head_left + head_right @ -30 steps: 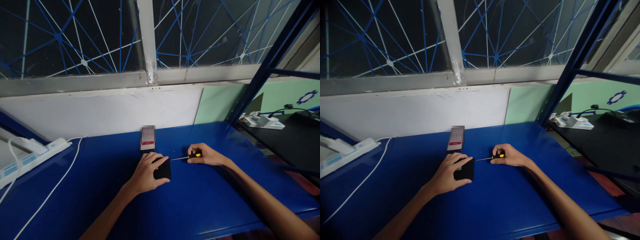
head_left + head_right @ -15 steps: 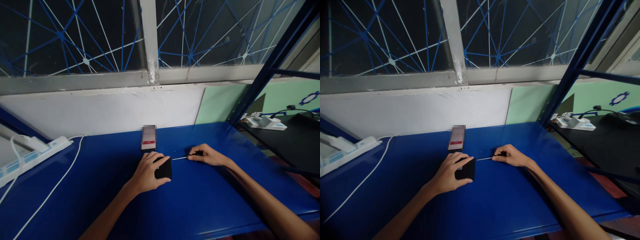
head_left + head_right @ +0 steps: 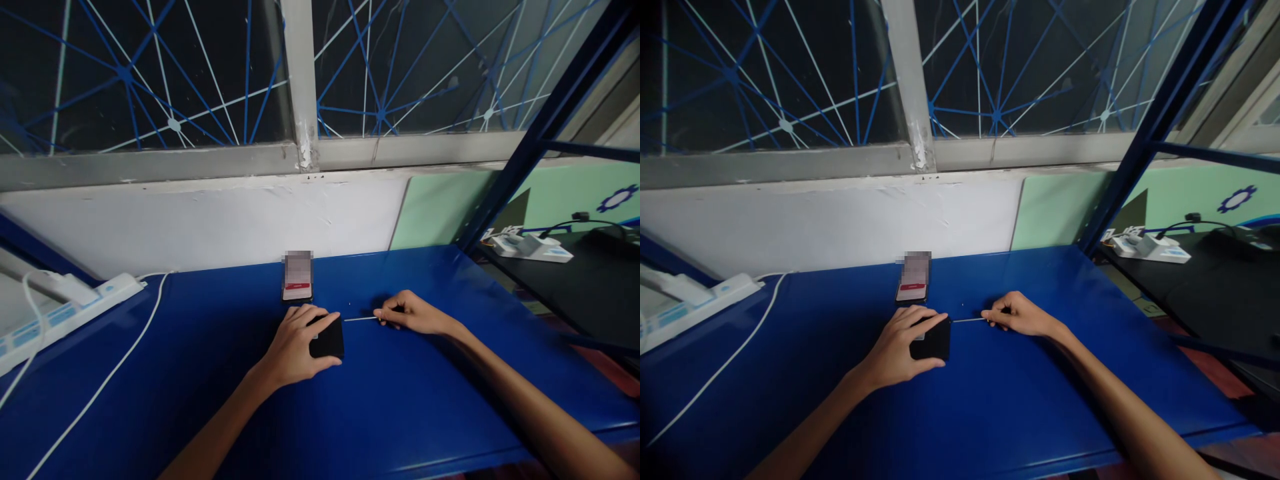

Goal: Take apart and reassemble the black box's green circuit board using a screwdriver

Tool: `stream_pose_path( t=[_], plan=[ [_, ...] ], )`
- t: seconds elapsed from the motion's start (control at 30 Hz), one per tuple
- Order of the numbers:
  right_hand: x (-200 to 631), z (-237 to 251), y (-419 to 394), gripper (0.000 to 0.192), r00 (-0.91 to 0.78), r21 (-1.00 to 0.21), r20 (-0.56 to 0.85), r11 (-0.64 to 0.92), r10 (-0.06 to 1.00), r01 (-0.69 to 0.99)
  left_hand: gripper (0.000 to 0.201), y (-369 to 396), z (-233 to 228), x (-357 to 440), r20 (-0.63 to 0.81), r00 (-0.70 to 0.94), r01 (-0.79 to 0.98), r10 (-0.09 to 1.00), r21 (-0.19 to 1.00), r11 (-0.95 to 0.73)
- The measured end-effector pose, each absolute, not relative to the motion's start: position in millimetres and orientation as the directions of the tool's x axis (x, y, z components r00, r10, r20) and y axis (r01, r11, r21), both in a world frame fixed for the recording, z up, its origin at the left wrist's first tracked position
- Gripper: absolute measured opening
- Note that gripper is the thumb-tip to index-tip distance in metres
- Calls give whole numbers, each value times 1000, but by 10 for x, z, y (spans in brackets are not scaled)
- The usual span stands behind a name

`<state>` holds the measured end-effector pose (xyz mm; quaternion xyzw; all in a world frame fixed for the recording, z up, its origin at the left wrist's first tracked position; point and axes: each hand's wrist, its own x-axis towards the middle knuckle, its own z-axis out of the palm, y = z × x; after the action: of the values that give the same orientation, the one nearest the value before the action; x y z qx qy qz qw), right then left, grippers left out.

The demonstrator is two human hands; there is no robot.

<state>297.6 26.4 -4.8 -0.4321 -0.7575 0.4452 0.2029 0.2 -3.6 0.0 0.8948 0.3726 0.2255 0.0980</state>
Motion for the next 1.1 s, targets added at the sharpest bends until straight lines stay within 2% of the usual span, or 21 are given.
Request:
stream_pose_path(
  t=[0.07, 0.17, 0.37, 0.47, 0.6, 0.73, 1.1],
  plan=[
    [2962, -50, 260, 37, -518, -846, -13, 266, 856, 461, 72, -36, 6, 3, 326, 621, 628, 713, 337, -701],
    [2950, -74, 261, 39, -472, -863, 73, 293, 878, 412, 74, -28, -6, -2, 323, 624, 631, 711, 328, -703],
    [2964, -110, 253, 40, -486, -905, -100, 123, 868, 407, 71, -22, -20, -5, 344, 624, 614, 702, 341, -712],
    [2960, -82, 248, 44, -499, -876, -75, 182, 863, 446, 71, -21, -13, -1, 347, 615, 625, 708, 334, -706],
    [2978, -7, 261, 42, -489, -819, 26, 299, 872, 489, 71, 8, -22, -12, 358, 607, 643, 710, 305, -703],
    [3063, 41, 296, 41, -369, -771, 101, 307, 924, 558, 69, 47, -41, -45, 379, 603, 648, 702, 280, -708],
    [3061, -11, 321, 42, -342, -668, 67, 296, 937, 682, 68, 57, -48, -63, 383, 609, 650, 694, 261, -714]
  ],
)
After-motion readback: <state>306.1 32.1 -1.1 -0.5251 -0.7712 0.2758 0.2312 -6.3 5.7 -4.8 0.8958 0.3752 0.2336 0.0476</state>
